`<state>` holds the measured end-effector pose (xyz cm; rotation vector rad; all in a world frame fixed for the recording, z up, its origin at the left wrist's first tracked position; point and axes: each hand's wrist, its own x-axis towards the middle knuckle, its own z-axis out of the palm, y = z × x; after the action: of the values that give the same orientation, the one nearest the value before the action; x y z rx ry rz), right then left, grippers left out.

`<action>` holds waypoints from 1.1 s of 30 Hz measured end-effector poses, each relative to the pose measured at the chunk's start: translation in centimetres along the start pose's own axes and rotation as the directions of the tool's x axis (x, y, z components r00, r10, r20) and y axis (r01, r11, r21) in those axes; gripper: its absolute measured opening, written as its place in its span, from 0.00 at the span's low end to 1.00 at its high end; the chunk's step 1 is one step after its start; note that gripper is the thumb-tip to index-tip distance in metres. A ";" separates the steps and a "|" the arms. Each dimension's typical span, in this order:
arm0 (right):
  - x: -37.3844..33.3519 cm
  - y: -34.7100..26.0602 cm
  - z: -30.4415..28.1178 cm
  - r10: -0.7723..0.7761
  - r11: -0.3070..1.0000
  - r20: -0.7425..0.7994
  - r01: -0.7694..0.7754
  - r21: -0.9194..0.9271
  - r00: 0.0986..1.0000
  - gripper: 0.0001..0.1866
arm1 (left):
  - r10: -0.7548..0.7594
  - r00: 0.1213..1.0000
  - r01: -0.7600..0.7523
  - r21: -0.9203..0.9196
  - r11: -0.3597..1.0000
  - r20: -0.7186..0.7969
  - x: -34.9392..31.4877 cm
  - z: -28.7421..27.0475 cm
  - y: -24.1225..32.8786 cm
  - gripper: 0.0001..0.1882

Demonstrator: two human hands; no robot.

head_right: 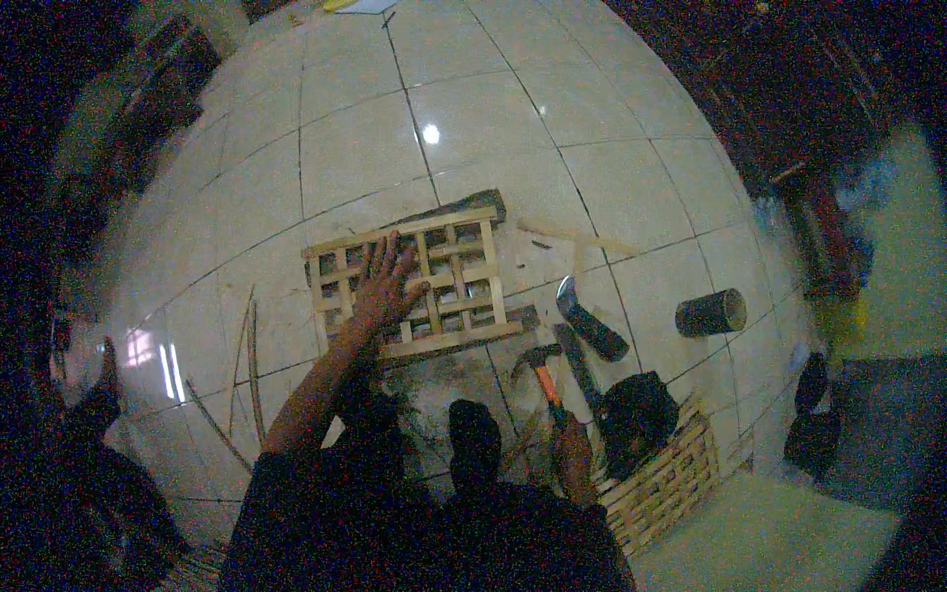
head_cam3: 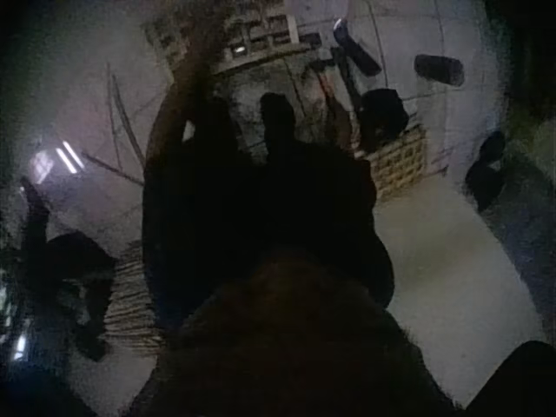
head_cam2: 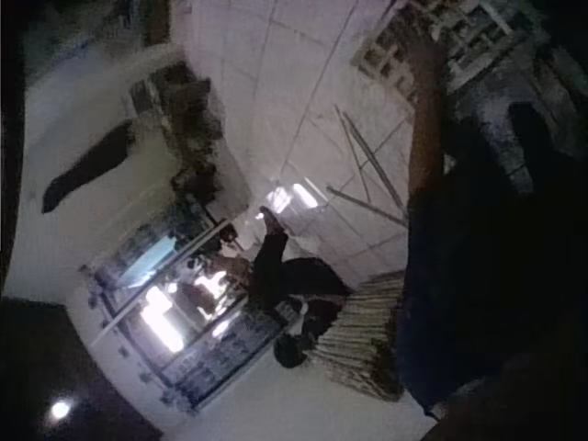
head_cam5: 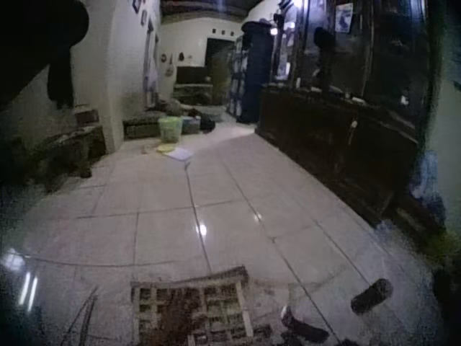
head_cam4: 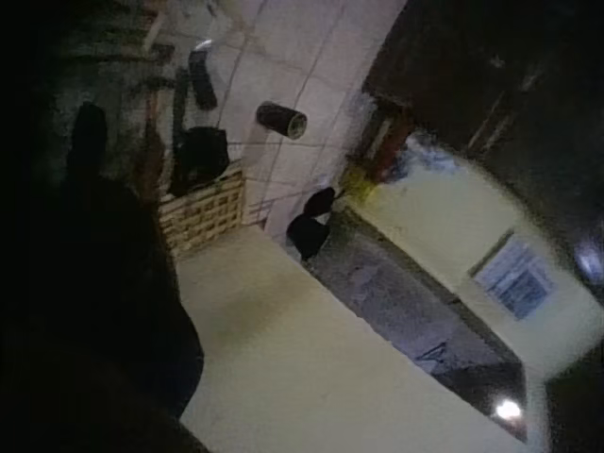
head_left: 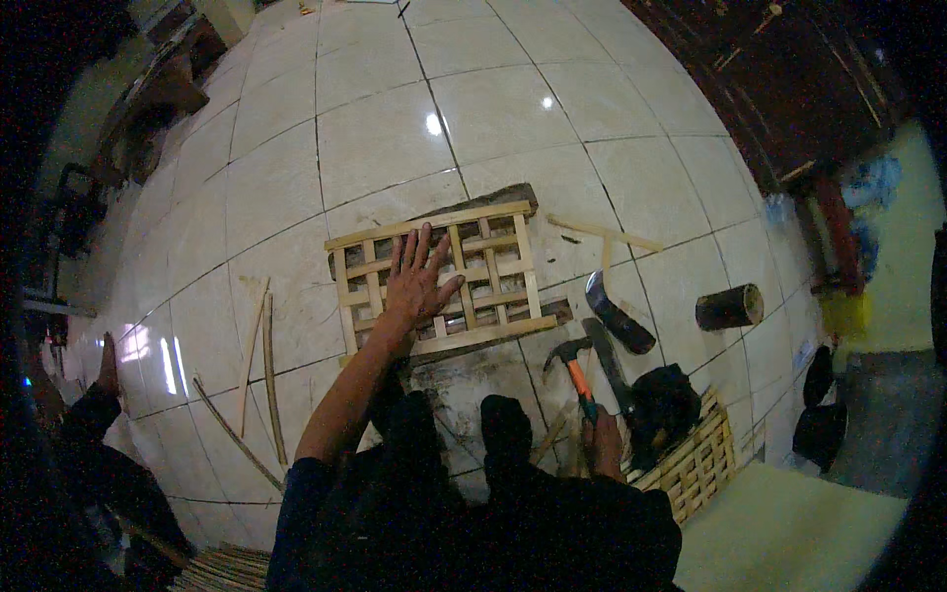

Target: The person weaves thin bamboo strips into a rectangular mat frame using a hammer and a knife. They insert strips, tap them into place, and trim excess material while sitting on the floor.

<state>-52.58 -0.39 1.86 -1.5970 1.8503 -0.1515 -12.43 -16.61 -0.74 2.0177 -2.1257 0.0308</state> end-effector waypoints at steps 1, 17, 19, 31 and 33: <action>-0.3 -0.4 -0.5 0.030 0.999 -0.014 -0.030 0.023 0.999 0.21 | 0.012 1.000 -0.012 -0.006 1.000 -0.018 0.3 0.0 0.2 0.39; 12.4 -14.8 -4.6 -0.440 0.895 -0.093 0.445 0.031 0.893 0.24 | 0.087 0.992 -0.109 -0.264 0.958 -0.094 8.1 3.1 4.4 0.36; 15.4 -15.0 -4.7 -0.574 0.819 -0.097 0.569 -0.078 0.813 0.19 | 0.099 0.990 -0.119 -0.239 0.964 -0.097 8.4 3.2 5.1 0.36; 23.2 -18.8 -3.8 -0.491 0.792 0.040 0.465 -0.394 0.870 0.13 | 0.102 0.993 -0.117 -0.295 0.948 -0.063 8.1 3.0 4.2 0.33; 22.6 -18.5 -3.4 -0.448 0.834 0.044 0.435 -0.340 0.893 0.13 | 0.084 0.995 -0.094 -0.273 0.957 -0.047 8.1 2.6 4.7 0.32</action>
<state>-39.45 -26.56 4.46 -2.2704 1.5587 -0.0630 -17.73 -24.74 -1.38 1.7501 -2.0670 -0.2028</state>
